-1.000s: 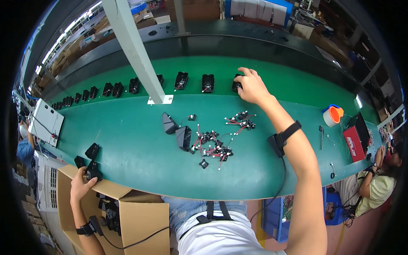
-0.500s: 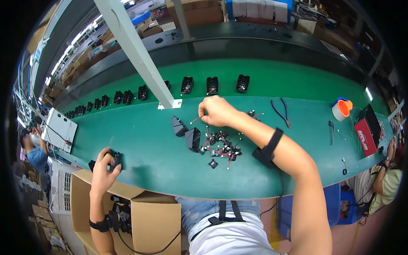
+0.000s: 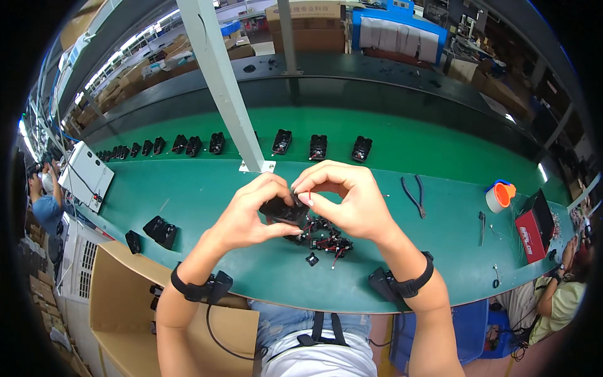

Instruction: The person assembles small black electronic housings by inserting circuit boards and connecting wires. They pick up housings from a cardboard box, insert components by hand, and place the finished units in a row on a green workbench.

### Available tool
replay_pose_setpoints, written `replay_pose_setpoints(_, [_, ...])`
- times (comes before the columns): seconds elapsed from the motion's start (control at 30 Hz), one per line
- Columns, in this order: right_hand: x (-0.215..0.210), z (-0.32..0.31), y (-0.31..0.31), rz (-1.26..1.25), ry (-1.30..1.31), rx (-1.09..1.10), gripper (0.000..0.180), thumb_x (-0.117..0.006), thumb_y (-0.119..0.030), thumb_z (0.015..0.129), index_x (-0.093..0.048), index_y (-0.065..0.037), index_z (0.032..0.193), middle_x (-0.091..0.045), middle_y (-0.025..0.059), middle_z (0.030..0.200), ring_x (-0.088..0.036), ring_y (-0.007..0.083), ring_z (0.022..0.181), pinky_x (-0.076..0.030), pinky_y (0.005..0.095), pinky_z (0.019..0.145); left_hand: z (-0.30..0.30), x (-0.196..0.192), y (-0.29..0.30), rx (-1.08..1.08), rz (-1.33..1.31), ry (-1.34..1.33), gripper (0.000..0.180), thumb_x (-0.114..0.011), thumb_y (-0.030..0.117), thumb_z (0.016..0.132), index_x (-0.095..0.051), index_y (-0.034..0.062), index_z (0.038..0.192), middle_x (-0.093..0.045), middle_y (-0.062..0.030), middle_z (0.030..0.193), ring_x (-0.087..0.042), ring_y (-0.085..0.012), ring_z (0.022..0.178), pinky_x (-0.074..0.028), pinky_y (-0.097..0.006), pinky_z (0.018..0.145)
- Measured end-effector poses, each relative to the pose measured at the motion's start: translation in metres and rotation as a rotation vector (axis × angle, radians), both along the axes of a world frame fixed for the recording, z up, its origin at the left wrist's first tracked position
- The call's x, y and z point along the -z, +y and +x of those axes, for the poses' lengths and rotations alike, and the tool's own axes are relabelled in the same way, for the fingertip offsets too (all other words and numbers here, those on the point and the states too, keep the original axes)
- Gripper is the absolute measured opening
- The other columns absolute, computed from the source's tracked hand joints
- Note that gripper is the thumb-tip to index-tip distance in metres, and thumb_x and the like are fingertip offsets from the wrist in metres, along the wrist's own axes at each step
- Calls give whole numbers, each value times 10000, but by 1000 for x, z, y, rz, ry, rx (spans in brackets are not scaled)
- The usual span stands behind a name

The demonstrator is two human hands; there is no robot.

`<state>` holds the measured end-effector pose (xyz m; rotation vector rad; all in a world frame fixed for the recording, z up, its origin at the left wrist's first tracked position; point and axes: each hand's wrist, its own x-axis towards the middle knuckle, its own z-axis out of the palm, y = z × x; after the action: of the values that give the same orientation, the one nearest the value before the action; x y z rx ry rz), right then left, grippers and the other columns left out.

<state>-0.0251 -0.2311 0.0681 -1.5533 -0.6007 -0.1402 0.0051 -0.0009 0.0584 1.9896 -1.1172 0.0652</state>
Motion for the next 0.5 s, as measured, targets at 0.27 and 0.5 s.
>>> replay_pose_setpoints(0.27, [-6, -11, 11, -167, -215, 97, 156, -743, 56, 804, -727, 5, 950, -744, 104, 925, -728, 191, 833, -575, 295, 751, -6, 12, 16, 166, -367, 548, 502, -882, 152, 756, -580, 61, 1146, -554, -51, 1173, -585, -142, 1033, -515, -284, 856])
replay_pose_setpoints(0.5, [-5, -15, 16, -148, -210, 139, 172, -792, 40, 759, -733, -25, 906, -740, 77, 874, -701, 207, 783, -554, 310, 707, -9, 13, 18, 255, -460, 752, 554, -793, 144, 795, -504, 50, 1258, -538, -125, 1241, -540, -223, 1181, -443, -375, 1020])
